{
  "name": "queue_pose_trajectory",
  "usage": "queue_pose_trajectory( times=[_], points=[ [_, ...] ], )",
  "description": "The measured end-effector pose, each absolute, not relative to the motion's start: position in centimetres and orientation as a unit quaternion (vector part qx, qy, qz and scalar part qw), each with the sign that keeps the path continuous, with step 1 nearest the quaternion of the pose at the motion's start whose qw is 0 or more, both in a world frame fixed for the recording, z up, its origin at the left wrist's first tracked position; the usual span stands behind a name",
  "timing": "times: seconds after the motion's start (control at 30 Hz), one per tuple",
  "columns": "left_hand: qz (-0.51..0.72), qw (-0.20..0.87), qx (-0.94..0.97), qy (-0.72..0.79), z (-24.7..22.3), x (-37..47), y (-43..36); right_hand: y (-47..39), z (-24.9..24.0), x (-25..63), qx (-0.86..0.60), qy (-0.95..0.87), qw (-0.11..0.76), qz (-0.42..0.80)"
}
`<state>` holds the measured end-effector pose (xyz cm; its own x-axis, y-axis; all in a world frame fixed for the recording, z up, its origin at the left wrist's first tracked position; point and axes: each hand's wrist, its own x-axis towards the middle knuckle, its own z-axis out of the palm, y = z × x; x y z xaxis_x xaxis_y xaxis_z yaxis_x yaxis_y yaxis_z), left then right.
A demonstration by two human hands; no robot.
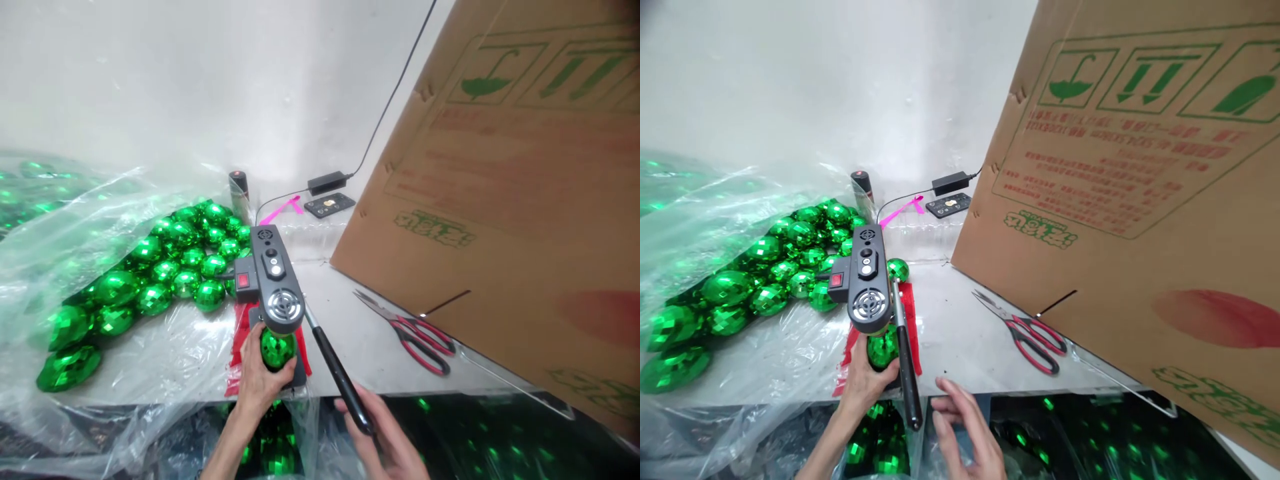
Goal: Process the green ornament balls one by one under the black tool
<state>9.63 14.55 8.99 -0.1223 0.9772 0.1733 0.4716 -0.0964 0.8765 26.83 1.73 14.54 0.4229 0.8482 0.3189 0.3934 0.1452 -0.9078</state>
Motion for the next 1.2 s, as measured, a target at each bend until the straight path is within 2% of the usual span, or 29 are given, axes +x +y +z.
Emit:
queue_pose_trajectory(
  times=[0.13,0.23,0.43,0.53,0.67,0.77,1.0,1.2],
  points=[
    [0.454,0.306,0.592,0.591,7.3,9.7,14.8,4.0,17.9,27.3,-0.545,-0.567,0.615,0.061],
    [0.46,0.309,0.594,0.583,7.2,9.6,14.8,6.3,20.6,26.8,-0.479,-0.635,0.606,-0.014],
    [0.462,0.317,0.584,0.587,7.6,9.7,15.1,10.5,24.9,25.0,-0.396,-0.705,0.588,-0.015],
    [0.472,0.304,0.588,0.582,7.1,10.1,15.0,11.2,24.7,23.5,-0.395,-0.665,0.633,-0.025],
    [0.481,0.287,0.592,0.58,6.4,10.5,14.9,10.5,23.1,21.6,-0.469,-0.577,0.668,0.014],
    [0.48,0.284,0.592,0.582,6.0,10.7,14.9,10.1,22.3,21.4,-0.489,-0.553,0.674,0.017],
    [0.489,0.266,0.596,0.579,5.5,10.8,14.9,10.7,21.5,23.3,-0.431,-0.618,0.658,0.003],
    [0.452,0.286,0.635,0.558,5.5,10.0,15.1,11.0,21.4,22.7,-0.424,-0.593,0.684,0.015]
  ],
)
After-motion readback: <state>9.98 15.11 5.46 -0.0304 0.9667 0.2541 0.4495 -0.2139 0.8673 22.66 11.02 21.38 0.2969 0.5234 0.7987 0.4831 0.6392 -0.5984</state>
